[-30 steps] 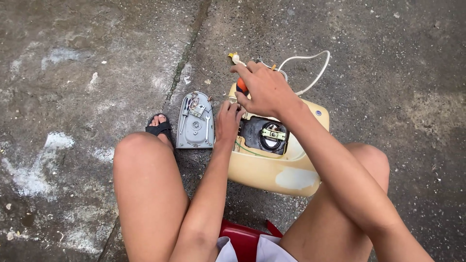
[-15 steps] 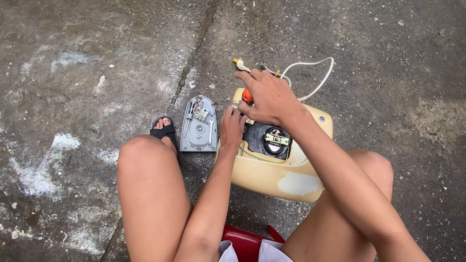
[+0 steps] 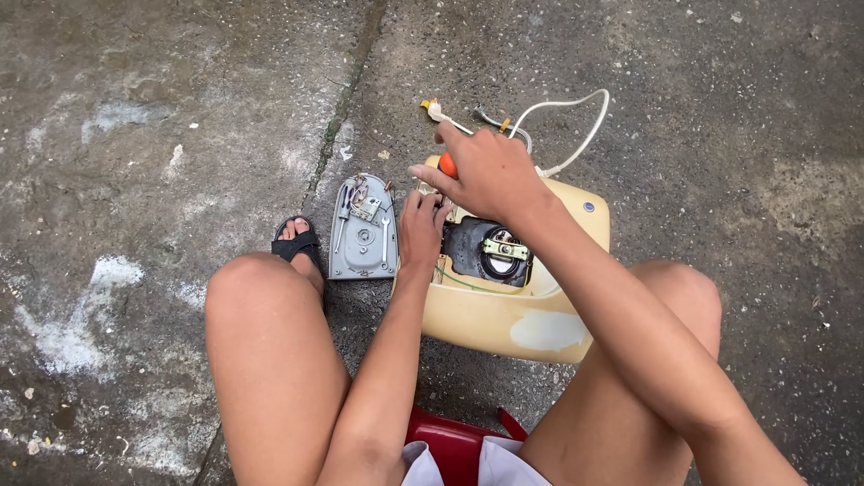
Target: The person is disassembling a water heater's heating element by removing screws and disconnecting wires with a screwdriver.
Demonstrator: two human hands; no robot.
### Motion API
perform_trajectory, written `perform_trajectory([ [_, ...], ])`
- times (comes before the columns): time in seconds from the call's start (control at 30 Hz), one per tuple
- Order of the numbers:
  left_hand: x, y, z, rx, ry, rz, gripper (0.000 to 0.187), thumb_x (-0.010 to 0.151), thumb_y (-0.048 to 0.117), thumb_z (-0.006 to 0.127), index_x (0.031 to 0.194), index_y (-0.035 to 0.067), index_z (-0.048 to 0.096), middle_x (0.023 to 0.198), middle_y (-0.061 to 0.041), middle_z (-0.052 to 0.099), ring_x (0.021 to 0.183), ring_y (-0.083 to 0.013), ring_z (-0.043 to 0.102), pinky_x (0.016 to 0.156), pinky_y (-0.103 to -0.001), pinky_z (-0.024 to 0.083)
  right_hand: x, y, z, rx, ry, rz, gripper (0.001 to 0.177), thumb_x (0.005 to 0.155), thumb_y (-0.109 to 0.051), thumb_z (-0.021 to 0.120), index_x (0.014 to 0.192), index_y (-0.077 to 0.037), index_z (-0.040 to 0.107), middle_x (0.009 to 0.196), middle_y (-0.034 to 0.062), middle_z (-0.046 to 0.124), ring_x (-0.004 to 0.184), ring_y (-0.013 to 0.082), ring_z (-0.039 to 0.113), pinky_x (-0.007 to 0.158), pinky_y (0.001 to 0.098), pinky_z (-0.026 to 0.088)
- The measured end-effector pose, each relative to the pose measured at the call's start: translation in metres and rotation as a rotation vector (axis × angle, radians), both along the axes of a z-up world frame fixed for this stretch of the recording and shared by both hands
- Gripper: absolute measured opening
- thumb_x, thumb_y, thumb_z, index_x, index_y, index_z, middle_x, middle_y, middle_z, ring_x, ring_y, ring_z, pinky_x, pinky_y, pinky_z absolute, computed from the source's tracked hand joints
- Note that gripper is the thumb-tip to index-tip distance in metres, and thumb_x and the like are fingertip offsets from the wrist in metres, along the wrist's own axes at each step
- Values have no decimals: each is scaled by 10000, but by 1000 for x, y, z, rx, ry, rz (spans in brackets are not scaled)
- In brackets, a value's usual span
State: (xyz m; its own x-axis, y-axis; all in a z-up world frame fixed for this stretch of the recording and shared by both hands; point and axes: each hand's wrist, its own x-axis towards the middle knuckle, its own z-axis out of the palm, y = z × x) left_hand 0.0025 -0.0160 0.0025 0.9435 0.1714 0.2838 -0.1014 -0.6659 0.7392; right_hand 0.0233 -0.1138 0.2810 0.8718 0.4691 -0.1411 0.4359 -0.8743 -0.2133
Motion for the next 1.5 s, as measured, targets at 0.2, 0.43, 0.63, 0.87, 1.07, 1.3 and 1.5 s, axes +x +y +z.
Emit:
perform_trajectory([
  [0.2, -2, 1, -9, 50, -11, 21, 227, 845, 166, 797, 923, 107, 592, 906, -31, 481, 945, -284, 629, 800, -404, 553, 5, -1, -2, 117, 129, 105, 575, 829, -308, 736, 1347, -164, 532, 1071, 179, 702, 1074, 415, 694, 899, 589, 555],
  [0.43, -8, 2, 9, 14, -15, -8, 183, 904, 242, 763, 963, 131, 630, 895, -35, 476, 937, -292, 627, 815, -407, 553, 1, -1, 5, 94, 74, 9, 544, 1002, -530, 571, 1323, -92, 572, 867, 180, 692, 944, 408, 716, 894, 587, 553],
  [0.63, -3, 3, -7, -6, -15, -17, 223, 904, 276, 774, 949, 129, 613, 905, -11, 476, 925, -261, 628, 798, -389, 556, 12, -10, -19, 159, 44, 27, 510, 869, -359, 745, 1304, -184, 543, 956, 112, 701, 958, 401, 714, 829, 592, 564],
  [0.87, -2, 3, 3, 2, -8, -2, 216, 910, 263, 771, 953, 118, 618, 896, -14, 464, 929, -273, 624, 808, -405, 554, 4, -3, -11, 83, -101, -8, 518, 911, -578, 607, 1188, -141, 633, 895, 111, 654, 927, 365, 712, 776, 561, 580],
  [1.07, -3, 2, 4, -14, 4, 2, 218, 931, 315, 754, 979, 143, 630, 911, 5, 467, 930, -247, 626, 838, -402, 554, 13, -6, -32, 181, -129, 18, 373, 977, -461, 597, 1152, -135, 650, 843, 96, 645, 903, 368, 706, 749, 561, 583],
  [1.3, 0, 1, -4, -32, -17, 4, 207, 897, 313, 779, 970, 165, 653, 910, -15, 492, 939, -278, 630, 821, -420, 547, 6, -6, -26, 36, -193, -47, 447, 928, -432, 574, 1296, -178, 575, 957, 63, 532, 925, 331, 686, 730, 544, 588],
  [1.5, 3, -2, -4, -29, -43, 24, 232, 892, 352, 780, 969, 166, 666, 903, 7, 496, 933, -259, 640, 800, -416, 550, 7, -11, -32, -15, -203, -98, 358, 1025, -468, 551, 1207, -159, 565, 884, 135, 685, 881, 445, 729, 738, 593, 568],
])
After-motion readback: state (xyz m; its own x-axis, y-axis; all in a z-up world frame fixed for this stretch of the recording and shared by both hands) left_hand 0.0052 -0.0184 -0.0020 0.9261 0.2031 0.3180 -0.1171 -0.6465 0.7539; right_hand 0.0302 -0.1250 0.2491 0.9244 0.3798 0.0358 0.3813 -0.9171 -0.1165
